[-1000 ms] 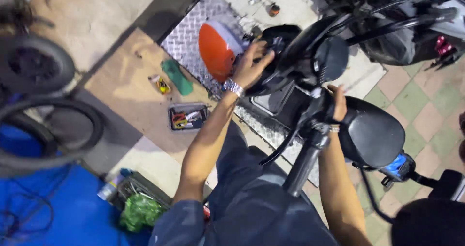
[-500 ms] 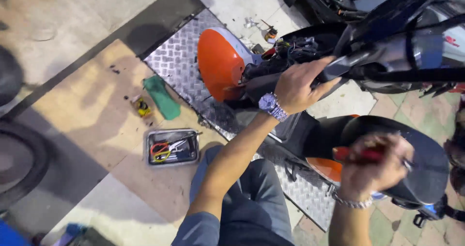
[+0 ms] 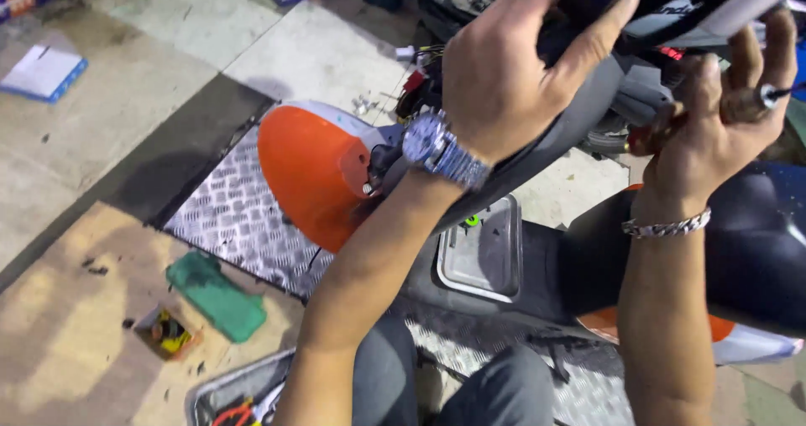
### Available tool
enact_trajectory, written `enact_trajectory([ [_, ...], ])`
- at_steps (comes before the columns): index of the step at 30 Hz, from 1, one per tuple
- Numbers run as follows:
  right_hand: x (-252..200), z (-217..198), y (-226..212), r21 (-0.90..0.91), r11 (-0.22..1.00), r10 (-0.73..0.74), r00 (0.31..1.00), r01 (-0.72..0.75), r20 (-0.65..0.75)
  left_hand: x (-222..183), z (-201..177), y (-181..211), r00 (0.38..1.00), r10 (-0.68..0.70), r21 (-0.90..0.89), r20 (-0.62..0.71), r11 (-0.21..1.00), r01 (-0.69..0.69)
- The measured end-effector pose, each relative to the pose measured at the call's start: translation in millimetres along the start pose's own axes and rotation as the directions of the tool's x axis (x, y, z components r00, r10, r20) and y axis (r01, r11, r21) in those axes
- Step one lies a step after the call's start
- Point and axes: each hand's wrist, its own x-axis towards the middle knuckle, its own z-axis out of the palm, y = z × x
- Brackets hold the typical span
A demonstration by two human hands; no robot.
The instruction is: Disassembling the front fairing and handlebar area of a motorcycle using a screwdriver to install or repair parts.
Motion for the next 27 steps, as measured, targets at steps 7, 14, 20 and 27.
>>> enact_trajectory([
  [7, 31.4, -7.6, 14.9, -0.155, 0.964, -0.187, 0.967, 0.214, 0.175, -60.9, -22.1, 24.1, 0.972, -0.063, -0.03, 0.227, 0.997, 0.072],
  [14, 79.4, -73.8, 82.4, -0.442, 0.748, -0.364, 0.863, 0.496, 0.351, -78.1, -15.3, 16.2, 0.989, 0.082, 0.222, 0.125, 0.969, -0.108],
  [20, 84.3, -52.0, 20.4, -0.395, 0.615, -0.355, 0.686, 0.683, 0.635, -82.7, -17.2, 10.6, 0.989, 0.097, 0.173, 0.11, 0.978, -0.115],
  [27, 91.2, -58.2, 18.6, -0.316, 0.831, -0.214, 0.788, 0.458, 0.578, -79.6, -25.6, 9.8, 0.988, 0.085, 0.13, 0.125, 0.986, -0.102],
])
